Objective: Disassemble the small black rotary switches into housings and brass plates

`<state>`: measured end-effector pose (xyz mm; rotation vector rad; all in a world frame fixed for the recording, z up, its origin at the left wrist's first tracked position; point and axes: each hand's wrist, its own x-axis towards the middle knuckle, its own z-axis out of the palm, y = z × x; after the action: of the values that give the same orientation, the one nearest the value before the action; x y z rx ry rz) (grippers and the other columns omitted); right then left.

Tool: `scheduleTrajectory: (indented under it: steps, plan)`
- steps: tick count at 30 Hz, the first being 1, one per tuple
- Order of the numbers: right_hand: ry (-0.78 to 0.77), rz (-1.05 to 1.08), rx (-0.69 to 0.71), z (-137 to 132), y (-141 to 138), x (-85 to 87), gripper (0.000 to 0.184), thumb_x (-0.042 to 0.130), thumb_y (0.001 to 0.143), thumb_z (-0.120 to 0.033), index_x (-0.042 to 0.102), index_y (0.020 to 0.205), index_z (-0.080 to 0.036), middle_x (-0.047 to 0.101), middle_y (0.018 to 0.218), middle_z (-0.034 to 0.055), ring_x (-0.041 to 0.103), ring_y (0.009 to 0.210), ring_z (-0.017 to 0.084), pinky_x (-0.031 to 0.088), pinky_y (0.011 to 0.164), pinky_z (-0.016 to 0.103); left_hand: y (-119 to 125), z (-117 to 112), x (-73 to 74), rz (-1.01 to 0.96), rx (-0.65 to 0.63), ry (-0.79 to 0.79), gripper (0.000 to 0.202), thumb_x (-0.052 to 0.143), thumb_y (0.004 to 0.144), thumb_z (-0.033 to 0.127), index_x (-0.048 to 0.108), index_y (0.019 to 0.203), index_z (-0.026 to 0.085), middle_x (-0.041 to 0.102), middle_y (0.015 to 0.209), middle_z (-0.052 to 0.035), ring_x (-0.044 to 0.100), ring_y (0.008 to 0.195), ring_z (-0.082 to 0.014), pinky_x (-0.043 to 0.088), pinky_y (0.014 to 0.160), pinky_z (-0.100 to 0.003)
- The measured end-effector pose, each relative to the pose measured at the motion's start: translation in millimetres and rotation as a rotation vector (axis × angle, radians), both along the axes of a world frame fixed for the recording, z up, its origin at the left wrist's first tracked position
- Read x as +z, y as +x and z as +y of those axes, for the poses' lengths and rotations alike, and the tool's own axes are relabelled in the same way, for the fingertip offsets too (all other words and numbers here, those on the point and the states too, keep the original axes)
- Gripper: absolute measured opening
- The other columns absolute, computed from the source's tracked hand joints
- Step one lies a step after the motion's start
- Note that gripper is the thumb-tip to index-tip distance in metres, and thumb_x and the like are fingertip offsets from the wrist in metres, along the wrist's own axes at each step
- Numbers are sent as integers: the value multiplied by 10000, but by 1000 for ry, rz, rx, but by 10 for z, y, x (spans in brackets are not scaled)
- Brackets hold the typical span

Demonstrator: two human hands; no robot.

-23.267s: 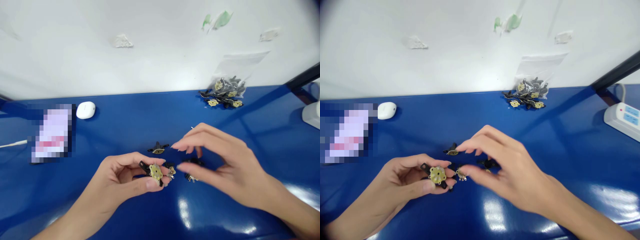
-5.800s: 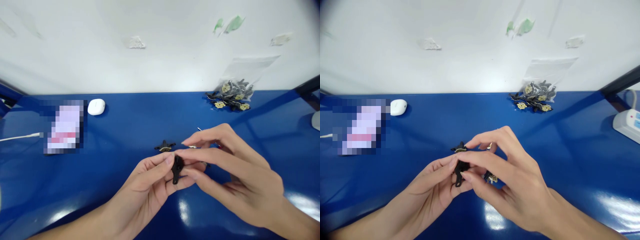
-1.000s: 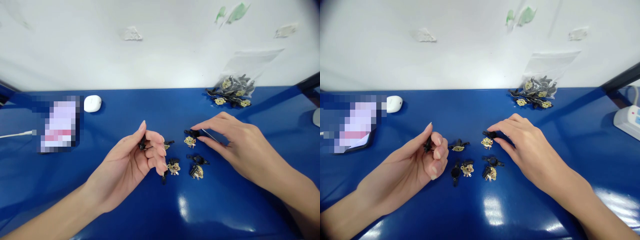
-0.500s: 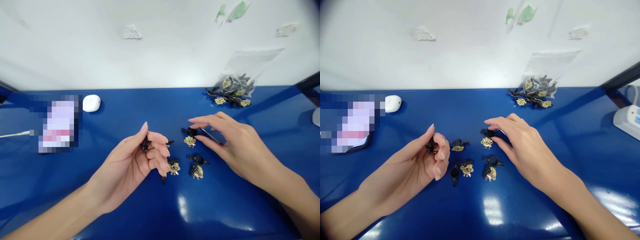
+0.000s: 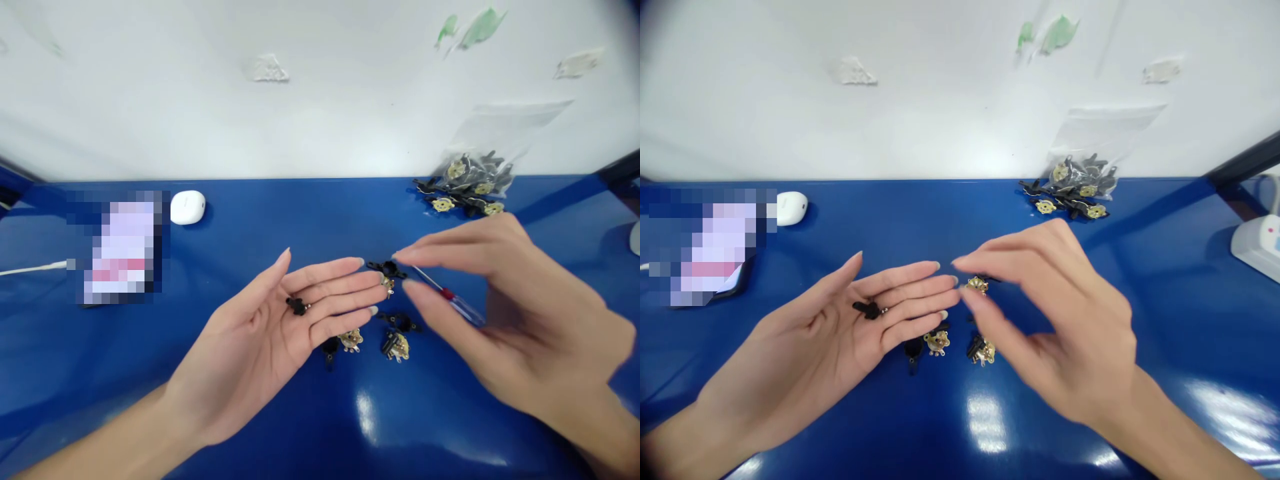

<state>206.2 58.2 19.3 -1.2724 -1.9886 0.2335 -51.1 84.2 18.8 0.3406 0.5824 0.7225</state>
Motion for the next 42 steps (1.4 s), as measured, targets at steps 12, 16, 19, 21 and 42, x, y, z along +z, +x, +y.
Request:
scheduleTrajectory:
  steps: [12, 16, 19, 21, 42]
  plan:
    - [-36, -33, 167, -270, -442, -260, 336, 616, 1165, -250, 777, 1379, -453, 892, 1257, -98, 772, 1019, 288, 563, 874, 548, 94, -239, -75, -82, -196, -12, 705, 273, 1273, 508, 851, 1390, 123, 837, 1435, -174, 764, 1386, -247, 564, 1217, -312]
    - [26, -4, 252, -192, -384, -193, 226, 683, 1121, -148, 815, 1198, -315, 898, 1253, -26, 747, 969, 245, 526, 849, 503, 98, -220, -53, -90, -163, 28, 718, 250, 1283, 468, 881, 1312, 126, 869, 1269, -161, 819, 1183, -219, 635, 1087, -288]
    - [-80, 86, 281, -131, -298, -91, 181, 715, 1115, -135, 788, 1165, -294, 888, 1197, -19, 717, 993, 223, 510, 910, 487, 91, -191, -73, -81, -132, 41, 648, 313, 1284, 385, 898, 1244, 111, 877, 1214, -157, 833, 1095, -204, 670, 1042, -289]
    - [-183, 165, 266, -111, -243, -61, 179, 737, 1109, -168, 785, 1187, -321, 870, 1142, -22, 703, 1004, 235, 511, 927, 492, 84, -177, -94, -60, -126, 71, 537, 414, 1266, 340, 894, 1266, 99, 885, 1233, -166, 846, 1122, -222, 683, 1060, -315]
    - [-451, 567, 208, -49, -77, 6, 100, 927, 973, -307, 892, 1042, -370, 804, 896, -38, 700, 850, 189, 598, 776, 345, 60, -105, -124, 213, -127, 125, 277, 726, 1167, 313, 920, 1062, 147, 946, 1013, -119, 928, 943, -218, 747, 886, -255]
